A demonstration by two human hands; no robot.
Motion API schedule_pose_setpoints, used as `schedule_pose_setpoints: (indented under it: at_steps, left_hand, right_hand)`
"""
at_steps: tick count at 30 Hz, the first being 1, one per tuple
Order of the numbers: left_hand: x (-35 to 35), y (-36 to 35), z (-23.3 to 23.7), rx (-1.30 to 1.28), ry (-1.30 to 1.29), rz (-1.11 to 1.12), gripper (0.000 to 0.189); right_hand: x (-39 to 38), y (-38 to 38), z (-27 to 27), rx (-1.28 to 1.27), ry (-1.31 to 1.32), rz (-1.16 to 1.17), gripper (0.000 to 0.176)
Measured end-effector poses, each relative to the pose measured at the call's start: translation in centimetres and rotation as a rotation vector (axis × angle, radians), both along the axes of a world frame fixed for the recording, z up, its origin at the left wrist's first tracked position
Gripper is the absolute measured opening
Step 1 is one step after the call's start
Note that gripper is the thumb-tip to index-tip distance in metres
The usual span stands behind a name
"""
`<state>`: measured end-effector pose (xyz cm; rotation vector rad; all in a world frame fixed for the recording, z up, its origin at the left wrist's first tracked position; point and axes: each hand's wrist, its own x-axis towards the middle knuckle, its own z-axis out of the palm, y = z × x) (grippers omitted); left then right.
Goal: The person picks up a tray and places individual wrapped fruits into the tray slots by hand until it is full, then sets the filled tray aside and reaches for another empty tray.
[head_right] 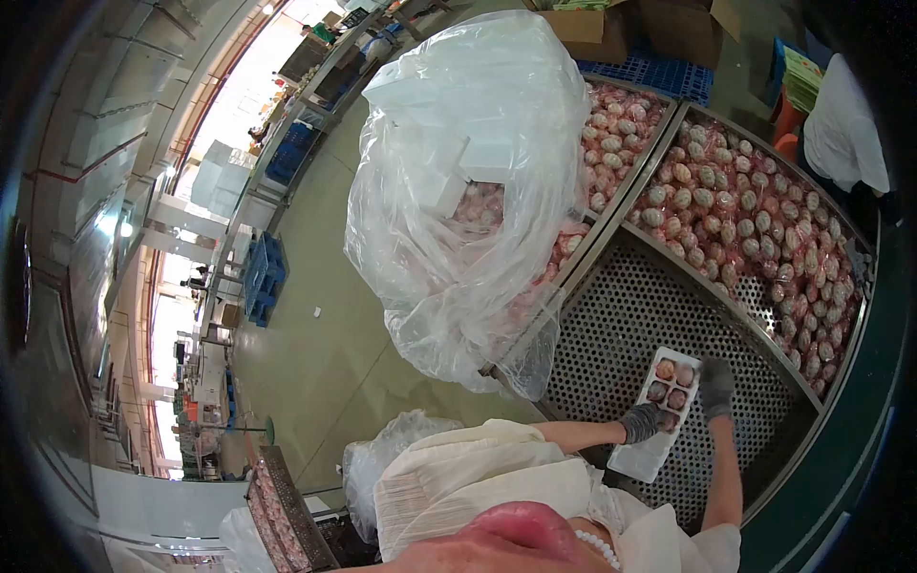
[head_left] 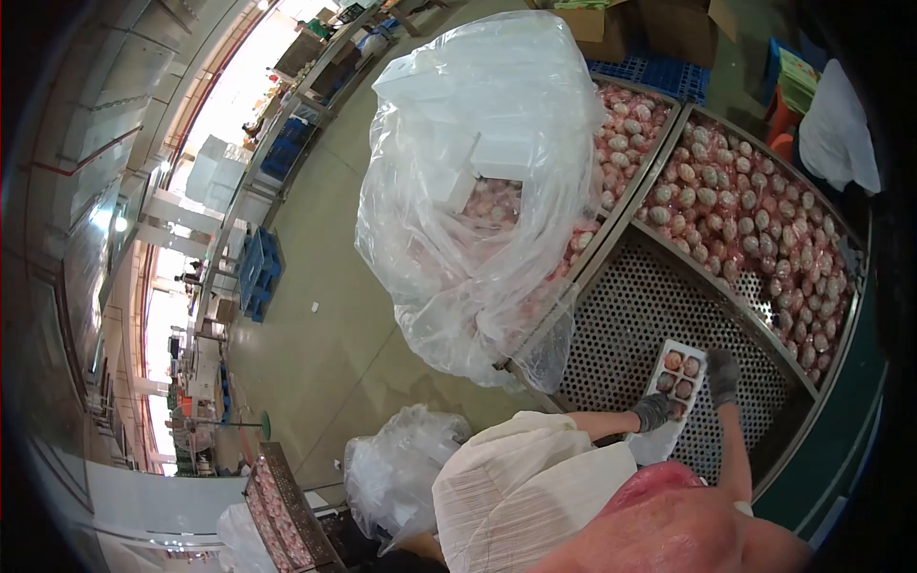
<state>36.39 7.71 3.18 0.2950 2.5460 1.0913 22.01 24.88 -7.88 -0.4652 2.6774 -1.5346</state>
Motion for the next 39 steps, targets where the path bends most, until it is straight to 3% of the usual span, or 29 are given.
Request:
schedule_pose_setpoints:
  at_steps: [1, 2, 4, 5, 7, 8, 10, 11, 13, 16, 33, 35, 36, 37, 39]
  left_hand:
    - [-0.1, 0.0, 0.1, 0.025, 0.016, -0.001, 0.022]
    - [-0.3, 0.1, 0.2, 0.051, 0.034, -0.002, 0.022]
    - [-1.3, -0.2, 3.2, 0.011, -0.078, -0.017, 0.025]
    - [-1.7, 0.2, 2.2, 0.011, -0.08, -0.014, 0.025]
    - [-2.6, 1.5, -1.1, -0.197, 0.046, -0.218, 0.017]
    - [-2.8, 2.0, -1.8, -0.198, 0.044, -0.212, 0.017]
    - [-3.3, 2.5, -3.3, -0.375, -0.117, -0.151, 0.018]
    - [-3.5, 2.8, -5.1, -0.378, -0.122, -0.145, 0.018]
    - [-3.9, 3.5, -8.6, -0.341, -0.46, -0.255, 0.04]
    - [-4.1, 3.5, -7.2, -0.203, -0.417, -0.092, 0.04]
    - [-4.8, 3.0, -3.7, -0.236, -0.422, -0.122, 0.028]
    - [-4.9, 2.3, -2.5, -0.253, -0.408, -0.125, 0.027]
    - [-5.0, 1.8, -1.5, -0.268, -0.397, -0.129, 0.026]
    - [-5.0, 1.1, 0.3, -0.297, -0.382, -0.13, 0.025]
    - [-5.5, 0.0, 3.6, -0.363, -0.348, -0.13, 0.024]
  right_hand:
    - [-2.8, -0.2, 3.1, -0.199, -0.018, -0.008, 0.017]
    - [-5.2, -2.0, 8.2, 0.156, 0.397, -0.132, 0.019]
    - [-9.7, -2.1, 12.1, 0.429, 0.448, -0.163, 0.023]
    - [-11.5, -1.7, 10.0, 0.428, 0.448, -0.16, 0.023]
    - [-16.0, -0.1, 3.4, 0.419, 0.096, -0.355, 0.032]
    - [-16.4, -0.9, 5.1, 0.418, 0.096, -0.349, 0.032]
    - [-15.9, -3.6, 11.5, 0.842, -0.589, -0.282, 0.042]
    - [-16.5, -3.7, 10.0, 0.916, -0.647, -0.265, 0.043]
    - [-17.9, -2.8, 7.1, 0.946, -0.57, -0.266, 0.043]
    - [-19.5, -2.3, 4.3, 0.975, -0.52, -0.26, 0.044]
    - [-22.7, -1.7, -1.2, 0.889, -0.423, -0.26, 0.049]
    - [-22.5, 0.0, -1.9, 0.251, -0.469, -0.467, 0.046]
    - [-23.4, 1.9, -3.4, -0.15, -0.704, -0.461, 0.042]
    - [-23.1, 2.9, -3.7, -0.146, -0.702, -0.458, 0.042]
    - [-21.9, 4.8, -3.5, -1.227, -0.745, -0.287, 0.037]
